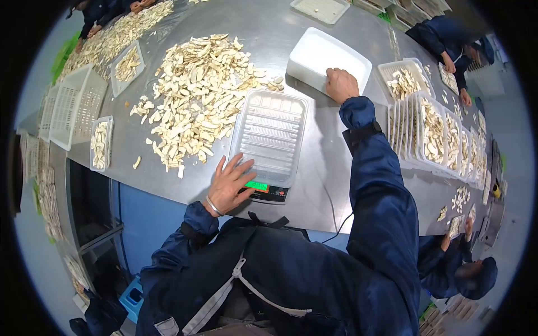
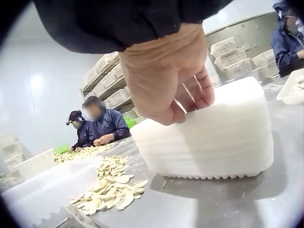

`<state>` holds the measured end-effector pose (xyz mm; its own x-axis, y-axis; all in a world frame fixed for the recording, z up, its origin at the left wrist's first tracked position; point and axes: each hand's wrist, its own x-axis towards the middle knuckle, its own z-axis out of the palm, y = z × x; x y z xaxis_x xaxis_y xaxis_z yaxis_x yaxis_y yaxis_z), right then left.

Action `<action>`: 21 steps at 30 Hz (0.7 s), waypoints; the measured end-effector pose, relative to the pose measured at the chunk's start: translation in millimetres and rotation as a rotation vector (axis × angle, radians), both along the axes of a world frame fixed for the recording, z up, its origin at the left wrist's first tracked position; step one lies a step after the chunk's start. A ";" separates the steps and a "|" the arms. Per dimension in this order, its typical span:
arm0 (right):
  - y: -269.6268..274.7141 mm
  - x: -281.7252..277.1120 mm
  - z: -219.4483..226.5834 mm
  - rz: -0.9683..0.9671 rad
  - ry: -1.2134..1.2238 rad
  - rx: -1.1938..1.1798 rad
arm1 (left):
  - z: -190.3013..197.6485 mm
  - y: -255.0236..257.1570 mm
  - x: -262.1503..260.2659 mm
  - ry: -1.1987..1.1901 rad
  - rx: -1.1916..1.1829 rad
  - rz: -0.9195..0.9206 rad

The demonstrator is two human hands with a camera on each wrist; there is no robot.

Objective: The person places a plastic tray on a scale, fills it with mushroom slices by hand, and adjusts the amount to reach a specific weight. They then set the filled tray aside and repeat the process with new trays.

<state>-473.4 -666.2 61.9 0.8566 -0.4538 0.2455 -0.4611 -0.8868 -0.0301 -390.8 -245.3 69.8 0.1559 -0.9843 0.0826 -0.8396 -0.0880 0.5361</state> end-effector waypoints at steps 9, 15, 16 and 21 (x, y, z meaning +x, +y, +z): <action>-12.8 17.6 14.0 0.014 0.230 0.034 | 3.9 0.6 -1.9 0.005 0.005 0.025; -14.1 27.1 27.8 -0.010 0.249 -0.004 | 3.4 -1.7 -1.6 -0.004 0.013 0.015; -11.9 25.9 29.5 -0.025 0.202 -0.008 | 1.7 -2.0 -1.7 -0.006 0.009 0.013; -4.8 5.6 46.3 -0.113 -0.288 -0.174 | -1.0 -3.1 -2.7 -0.025 -0.010 -0.004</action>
<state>-467.9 -671.0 108.2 0.6880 -0.4718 0.5514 -0.5512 -0.8340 -0.0258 -393.5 -248.4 68.9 0.1502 -0.9840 0.0961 -0.8527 -0.0798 0.5162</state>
